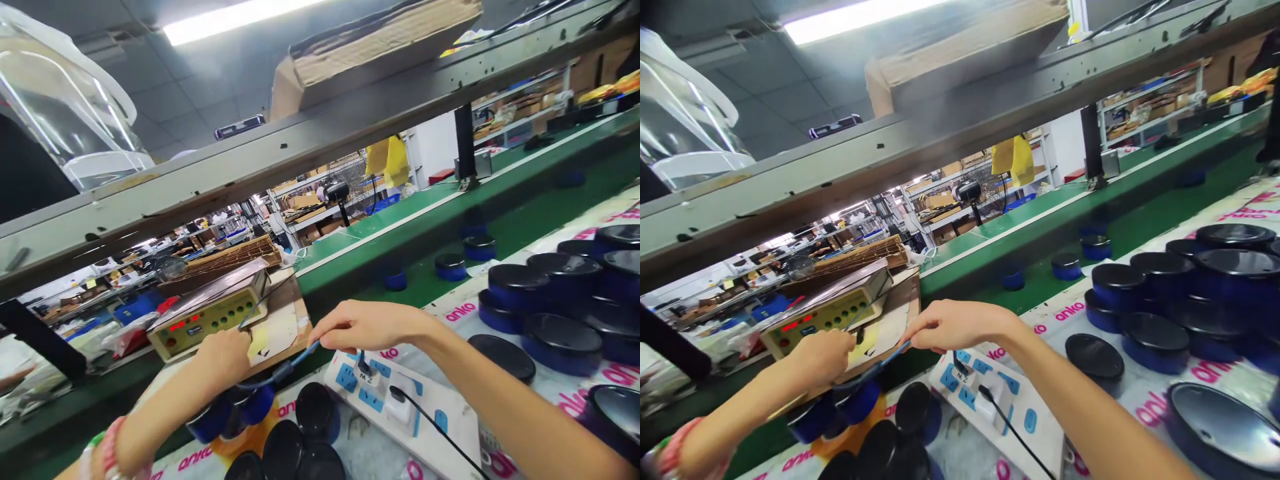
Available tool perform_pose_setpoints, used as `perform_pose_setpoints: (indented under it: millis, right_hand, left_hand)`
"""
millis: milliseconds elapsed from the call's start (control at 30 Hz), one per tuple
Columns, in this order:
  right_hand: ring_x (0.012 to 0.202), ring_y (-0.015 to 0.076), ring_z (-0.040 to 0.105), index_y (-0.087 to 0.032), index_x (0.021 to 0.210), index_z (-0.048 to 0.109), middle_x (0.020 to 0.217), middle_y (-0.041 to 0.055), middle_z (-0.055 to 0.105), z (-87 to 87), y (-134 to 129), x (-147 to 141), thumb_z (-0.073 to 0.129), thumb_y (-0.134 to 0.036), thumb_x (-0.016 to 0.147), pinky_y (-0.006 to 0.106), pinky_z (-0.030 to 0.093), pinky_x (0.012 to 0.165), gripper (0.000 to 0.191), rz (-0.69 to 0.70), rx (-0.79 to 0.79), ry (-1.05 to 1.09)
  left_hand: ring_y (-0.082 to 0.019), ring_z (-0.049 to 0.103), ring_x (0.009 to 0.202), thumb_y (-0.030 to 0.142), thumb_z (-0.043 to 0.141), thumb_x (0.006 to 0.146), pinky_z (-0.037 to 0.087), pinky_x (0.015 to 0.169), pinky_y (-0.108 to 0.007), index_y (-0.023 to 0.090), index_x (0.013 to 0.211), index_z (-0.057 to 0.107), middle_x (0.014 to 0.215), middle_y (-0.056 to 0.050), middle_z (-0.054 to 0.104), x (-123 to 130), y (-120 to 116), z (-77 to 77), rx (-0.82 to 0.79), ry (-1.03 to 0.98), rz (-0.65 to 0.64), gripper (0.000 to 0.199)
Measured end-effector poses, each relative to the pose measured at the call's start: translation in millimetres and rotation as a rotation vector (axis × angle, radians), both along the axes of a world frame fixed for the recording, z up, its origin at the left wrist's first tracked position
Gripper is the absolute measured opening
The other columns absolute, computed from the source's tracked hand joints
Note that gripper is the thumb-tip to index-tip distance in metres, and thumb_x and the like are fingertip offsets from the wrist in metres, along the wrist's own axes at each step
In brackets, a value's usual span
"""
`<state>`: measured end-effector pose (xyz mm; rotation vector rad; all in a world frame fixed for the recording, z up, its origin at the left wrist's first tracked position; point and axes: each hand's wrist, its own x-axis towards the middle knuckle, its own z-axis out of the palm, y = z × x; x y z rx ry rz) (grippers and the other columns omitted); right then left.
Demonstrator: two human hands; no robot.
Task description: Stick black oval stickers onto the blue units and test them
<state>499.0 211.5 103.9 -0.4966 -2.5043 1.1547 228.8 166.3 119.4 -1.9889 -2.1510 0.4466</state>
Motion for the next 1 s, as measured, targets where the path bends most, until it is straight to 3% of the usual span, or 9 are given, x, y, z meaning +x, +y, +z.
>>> perform_pose_setpoints:
  millis: [100, 167, 267, 367, 500, 633, 700, 800, 1000]
  right_hand:
    - [0.059, 0.0106, 0.048, -0.014, 0.104, 0.072, 0.067, -0.0002, 0.057, 0.5, -2.2, 0.7, 0.049, -0.018, 0.081, 0.02, 0.036, 0.053, 0.032, 0.045, 0.019, 0.004]
    - [0.065, 0.0123, 0.049, -0.012, 0.099, 0.074, 0.072, 0.0016, 0.057, 2.6, -2.9, 2.9, 0.051, -0.018, 0.08, 0.022, 0.038, 0.059, 0.03, 0.102, 0.023, 0.03]
    - [0.07, 0.0145, 0.049, -0.01, 0.092, 0.076, 0.069, 0.0026, 0.054, 5.4, -4.3, 3.9, 0.055, -0.022, 0.076, 0.024, 0.038, 0.063, 0.028, 0.2, 0.014, 0.072]
    - [0.073, 0.0165, 0.051, -0.008, 0.09, 0.076, 0.071, 0.0047, 0.056, 4.2, -8.2, -1.4, 0.059, -0.028, 0.075, 0.026, 0.038, 0.065, 0.03, 0.259, -0.005, 0.084]
    - [0.074, 0.0178, 0.052, -0.007, 0.092, 0.076, 0.071, 0.0056, 0.057, 2.5, -16.5, -15.6, 0.059, -0.028, 0.076, 0.029, 0.038, 0.068, 0.032, 0.262, -0.025, 0.016]
    - [0.073, 0.0179, 0.055, -0.009, 0.086, 0.077, 0.074, 0.0058, 0.063, 16.9, -20.3, -30.0, 0.062, -0.02, 0.07, 0.029, 0.04, 0.068, 0.024, 0.249, -0.064, -0.097]
    - [0.076, 0.0184, 0.058, -0.01, 0.082, 0.076, 0.079, 0.0067, 0.066, 28.1, -15.9, -40.0, 0.066, -0.023, 0.071, 0.028, 0.042, 0.071, 0.02, 0.191, -0.113, -0.135]
    - [0.081, 0.0181, 0.059, -0.011, 0.091, 0.071, 0.087, 0.0079, 0.067, 38.3, 1.0, -67.8, 0.064, -0.039, 0.08, 0.027, 0.046, 0.074, 0.03, -0.041, -0.207, -0.09]
    - [0.077, 0.0162, 0.063, -0.014, 0.12, 0.052, 0.099, 0.0082, 0.063, 24.9, 47.4, -158.7, 0.042, -0.051, 0.094, 0.035, 0.053, 0.07, 0.046, -0.508, -0.492, 0.043]
  left_hand:
    - [-0.015, 0.064, 0.081, 0.02, 0.044, 0.092, 0.052, 0.078, -0.033, 0.017, 0.095, 0.063, 0.087, -0.001, 0.068, -24.7, -3.9, 9.7, -0.034, -0.113, -0.086, 0.019]
    - [-0.014, 0.063, 0.094, 0.014, 0.04, 0.087, 0.049, 0.085, -0.03, 0.021, 0.106, 0.061, 0.104, -0.001, 0.068, -36.2, -5.0, 14.0, -0.028, -0.196, -0.188, 0.029]
    - [-0.022, 0.038, 0.131, 0.012, 0.048, 0.075, 0.031, 0.108, -0.036, 0.021, 0.107, 0.061, 0.14, -0.002, 0.047, -48.3, -10.7, 11.5, -0.005, -0.245, -0.312, 0.035]
    - [-0.023, 0.018, 0.141, 0.01, 0.048, 0.069, 0.018, 0.115, -0.04, 0.02, 0.112, 0.059, 0.151, -0.001, 0.029, -61.4, -22.5, 4.6, -0.016, -0.267, -0.394, 0.045]
    - [-0.021, 0.037, 0.133, 0.008, 0.044, 0.069, 0.029, 0.111, -0.038, 0.019, 0.128, 0.049, 0.146, -0.005, 0.039, -83.5, -37.2, -2.8, -0.017, -0.288, -0.437, 0.06]
    - [-0.025, 0.047, 0.123, 0.015, 0.044, 0.078, 0.034, 0.106, -0.043, 0.016, 0.119, 0.057, 0.127, -0.01, 0.058, -106.8, -37.2, -11.1, 0.045, -0.295, -0.446, 0.043]
    - [-0.024, 0.052, 0.117, 0.021, 0.04, 0.088, 0.038, 0.102, -0.045, 0.016, 0.117, 0.057, 0.124, -0.011, 0.06, -118.4, -31.6, -16.8, 0.088, -0.312, -0.443, 0.034]
    - [-0.023, 0.056, 0.11, 0.027, 0.043, 0.094, 0.041, 0.097, -0.048, 0.017, 0.111, 0.059, 0.116, -0.009, 0.062, -133.0, -20.5, -27.2, 0.129, -0.341, -0.472, 0.025]
    - [-0.023, 0.046, 0.125, 0.024, 0.042, 0.095, 0.037, 0.104, -0.048, 0.016, 0.127, 0.047, 0.135, -0.011, 0.049, -142.2, -15.6, -39.5, 0.183, -0.404, -0.54, 0.033]
